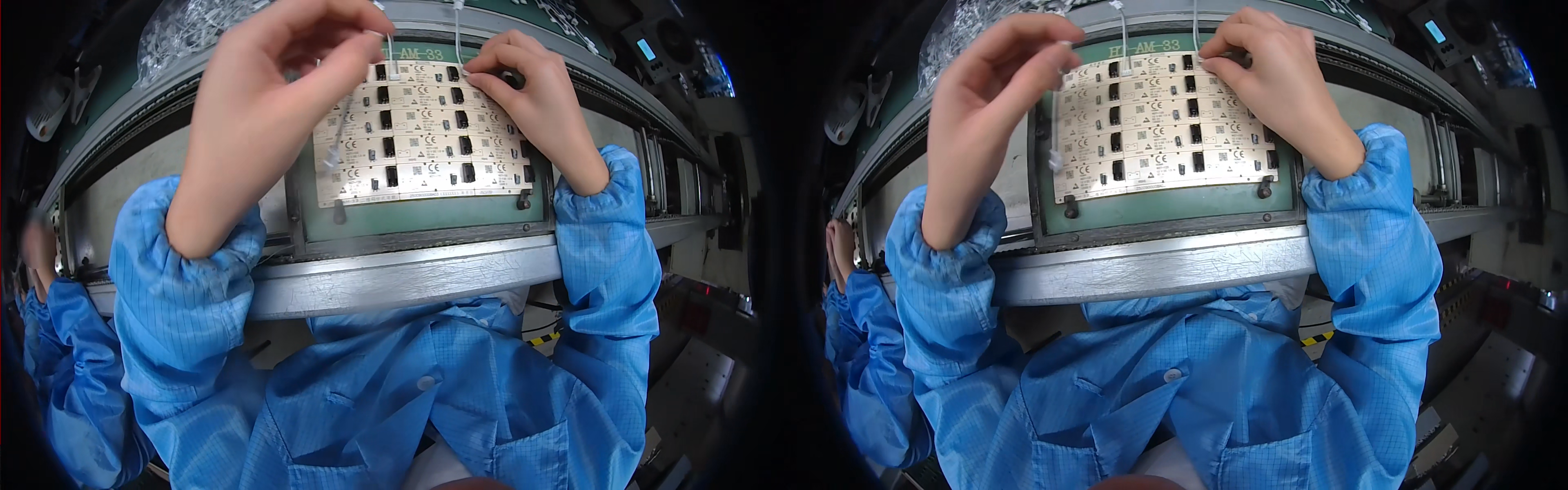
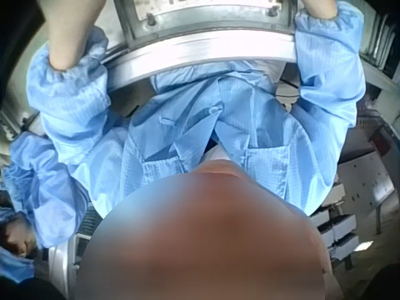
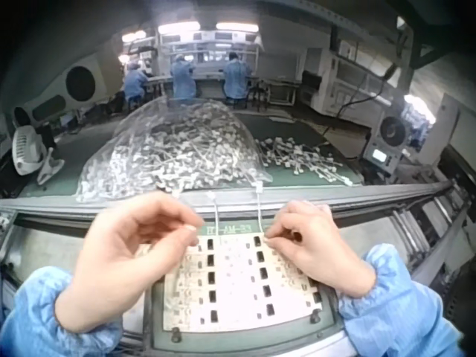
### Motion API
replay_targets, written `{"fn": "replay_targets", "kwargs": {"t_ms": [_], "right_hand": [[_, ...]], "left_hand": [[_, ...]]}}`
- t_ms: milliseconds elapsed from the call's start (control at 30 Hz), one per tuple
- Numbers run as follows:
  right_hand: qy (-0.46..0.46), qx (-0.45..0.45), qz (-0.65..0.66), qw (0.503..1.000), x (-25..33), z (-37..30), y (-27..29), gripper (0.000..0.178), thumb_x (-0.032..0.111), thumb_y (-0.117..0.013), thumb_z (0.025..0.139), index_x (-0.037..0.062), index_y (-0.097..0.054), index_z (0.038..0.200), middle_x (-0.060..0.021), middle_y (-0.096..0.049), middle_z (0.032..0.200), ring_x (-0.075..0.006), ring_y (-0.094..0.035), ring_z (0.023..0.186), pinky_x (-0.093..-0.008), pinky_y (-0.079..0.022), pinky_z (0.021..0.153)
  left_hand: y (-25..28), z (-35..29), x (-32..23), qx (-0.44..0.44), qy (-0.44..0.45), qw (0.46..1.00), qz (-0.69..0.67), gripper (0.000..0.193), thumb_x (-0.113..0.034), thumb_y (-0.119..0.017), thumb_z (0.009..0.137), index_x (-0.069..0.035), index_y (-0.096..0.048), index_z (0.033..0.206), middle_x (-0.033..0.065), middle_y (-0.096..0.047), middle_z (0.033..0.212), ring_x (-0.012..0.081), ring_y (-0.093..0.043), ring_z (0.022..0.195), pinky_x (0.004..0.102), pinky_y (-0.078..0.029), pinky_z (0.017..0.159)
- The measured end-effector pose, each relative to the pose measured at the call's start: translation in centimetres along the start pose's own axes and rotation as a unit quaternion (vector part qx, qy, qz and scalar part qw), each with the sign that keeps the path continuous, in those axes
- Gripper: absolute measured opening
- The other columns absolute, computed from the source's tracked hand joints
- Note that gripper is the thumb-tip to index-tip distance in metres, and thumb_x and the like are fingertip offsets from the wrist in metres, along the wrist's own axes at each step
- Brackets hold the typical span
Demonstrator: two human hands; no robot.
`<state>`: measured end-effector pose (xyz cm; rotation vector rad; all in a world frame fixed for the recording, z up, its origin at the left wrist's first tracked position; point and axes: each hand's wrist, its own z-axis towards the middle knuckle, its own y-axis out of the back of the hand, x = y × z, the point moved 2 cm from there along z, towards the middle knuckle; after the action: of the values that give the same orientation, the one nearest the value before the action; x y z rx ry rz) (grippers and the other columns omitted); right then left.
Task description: Place small electronic components onto circuit boards on a moving assembly line.
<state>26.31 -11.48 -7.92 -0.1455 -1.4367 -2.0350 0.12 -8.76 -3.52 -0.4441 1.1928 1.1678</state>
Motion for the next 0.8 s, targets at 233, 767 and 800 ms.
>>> {"fn": "replay_targets", "kwargs": {"t_ms": [233,767,800], "right_hand": [[0.018,0.007,-0.109,0.994,0.2,-0.6,0.0,0.009,0.012,-0.074,0.087,0.0057,-0.076,0.093,0.0001,-0.067,0.096,-0.0181,-0.061,0.096,-0.0352,-0.040,0.091],[0.034,-0.012,-0.159,0.987,1.5,-0.9,0.3,0.005,0.010,-0.073,0.087,0.0079,-0.071,0.091,0.0001,-0.064,0.095,-0.0206,-0.060,0.099,-0.0405,-0.033,0.099],[0.040,-0.005,-0.162,0.986,1.3,-1.0,0.3,0.005,0.010,-0.073,0.087,0.0075,-0.071,0.091,-0.0003,-0.064,0.094,-0.0208,-0.060,0.099,-0.0402,-0.033,0.099]], "left_hand": [[-1.5,3.0,5.7,0.119,-0.423,0.851,-0.289,0.010,-0.008,-0.068,0.097,0.000,-0.065,0.102,-0.0003,-0.064,0.091,0.0038,-0.055,0.080,0.0198,-0.044,0.072],[1.0,0.1,0.1,0.016,-0.304,0.915,0.264,0.014,0.006,-0.068,0.091,0.002,-0.069,0.105,0.0093,-0.072,0.097,0.0166,-0.070,0.093,0.0274,-0.054,0.083],[0.7,0.1,0.3,0.013,-0.323,0.907,0.270,0.018,0.009,-0.070,0.087,0.002,-0.070,0.103,0.0089,-0.072,0.096,0.0183,-0.070,0.090,0.0281,-0.054,0.080]]}}
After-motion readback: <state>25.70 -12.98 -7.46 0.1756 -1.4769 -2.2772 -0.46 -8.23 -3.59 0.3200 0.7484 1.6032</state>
